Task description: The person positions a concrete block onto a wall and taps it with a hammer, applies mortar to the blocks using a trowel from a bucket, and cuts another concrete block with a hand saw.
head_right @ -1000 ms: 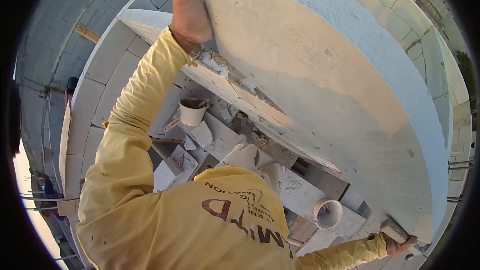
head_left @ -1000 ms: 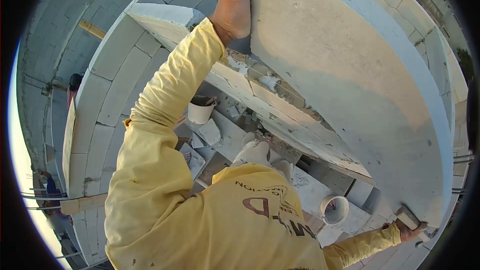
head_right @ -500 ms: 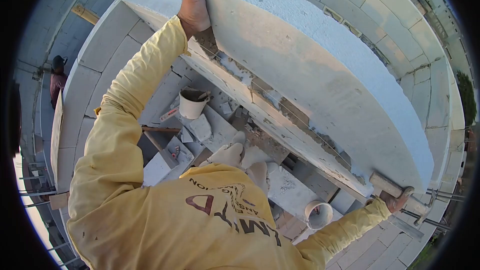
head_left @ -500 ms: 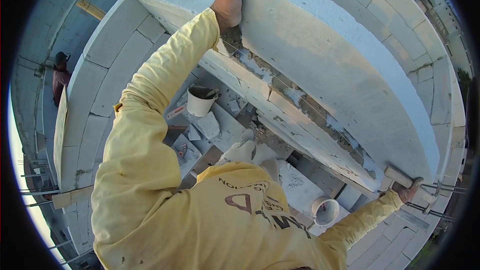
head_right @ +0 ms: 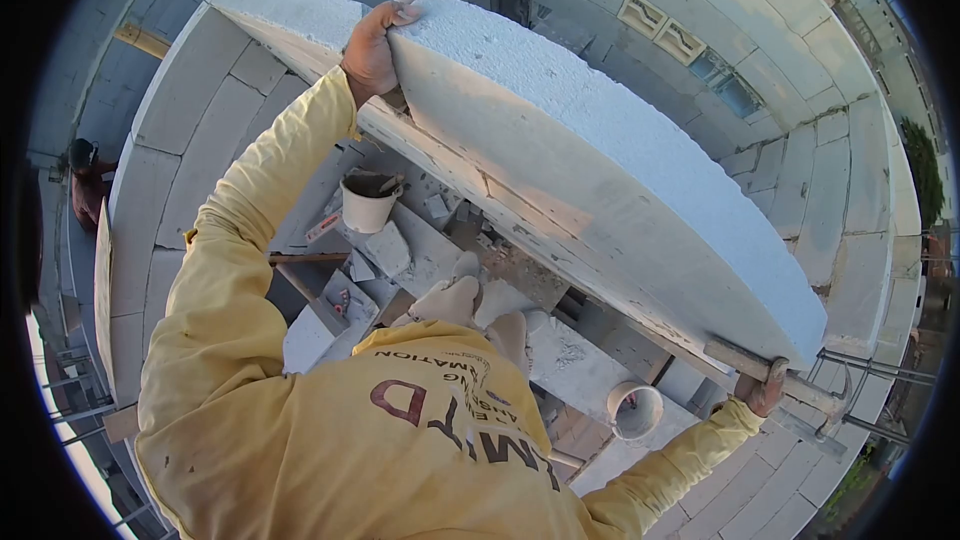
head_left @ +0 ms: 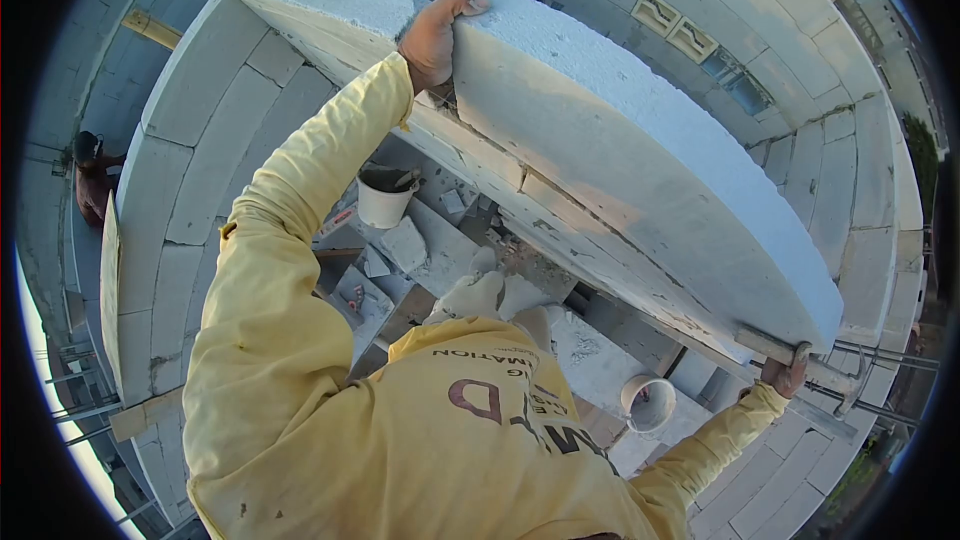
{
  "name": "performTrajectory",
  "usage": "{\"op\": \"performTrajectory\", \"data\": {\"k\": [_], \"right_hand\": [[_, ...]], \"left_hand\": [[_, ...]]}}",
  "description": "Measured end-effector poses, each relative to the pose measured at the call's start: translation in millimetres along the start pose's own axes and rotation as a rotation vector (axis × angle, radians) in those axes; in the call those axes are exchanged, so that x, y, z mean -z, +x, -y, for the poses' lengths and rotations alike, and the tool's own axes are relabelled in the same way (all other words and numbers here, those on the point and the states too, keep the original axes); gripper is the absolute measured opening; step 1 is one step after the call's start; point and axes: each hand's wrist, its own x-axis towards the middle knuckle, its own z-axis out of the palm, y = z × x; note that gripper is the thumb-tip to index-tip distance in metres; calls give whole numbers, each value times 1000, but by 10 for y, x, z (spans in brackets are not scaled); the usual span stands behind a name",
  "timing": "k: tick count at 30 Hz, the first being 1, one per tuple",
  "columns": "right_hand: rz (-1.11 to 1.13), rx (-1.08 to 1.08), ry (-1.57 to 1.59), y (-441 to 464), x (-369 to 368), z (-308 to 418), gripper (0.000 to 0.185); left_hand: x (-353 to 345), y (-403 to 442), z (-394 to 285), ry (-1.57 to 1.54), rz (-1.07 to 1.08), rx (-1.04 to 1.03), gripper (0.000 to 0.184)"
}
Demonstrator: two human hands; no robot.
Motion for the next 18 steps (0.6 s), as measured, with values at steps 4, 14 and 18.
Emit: {"op": "performTrajectory", "data": {"k": [4,14,18], "right_hand": [[28,-6,-46,11,34,-97,62],[36,-46,-5,-36,9,-249,64],[10,-52,29,-75,-3,-295,68]], "left_hand": [[-159,-112,-48,48,-33,-26,39],[-9,-88,32,127,47,1,34],[-27,-90,27,140,49,-13,33]]}}
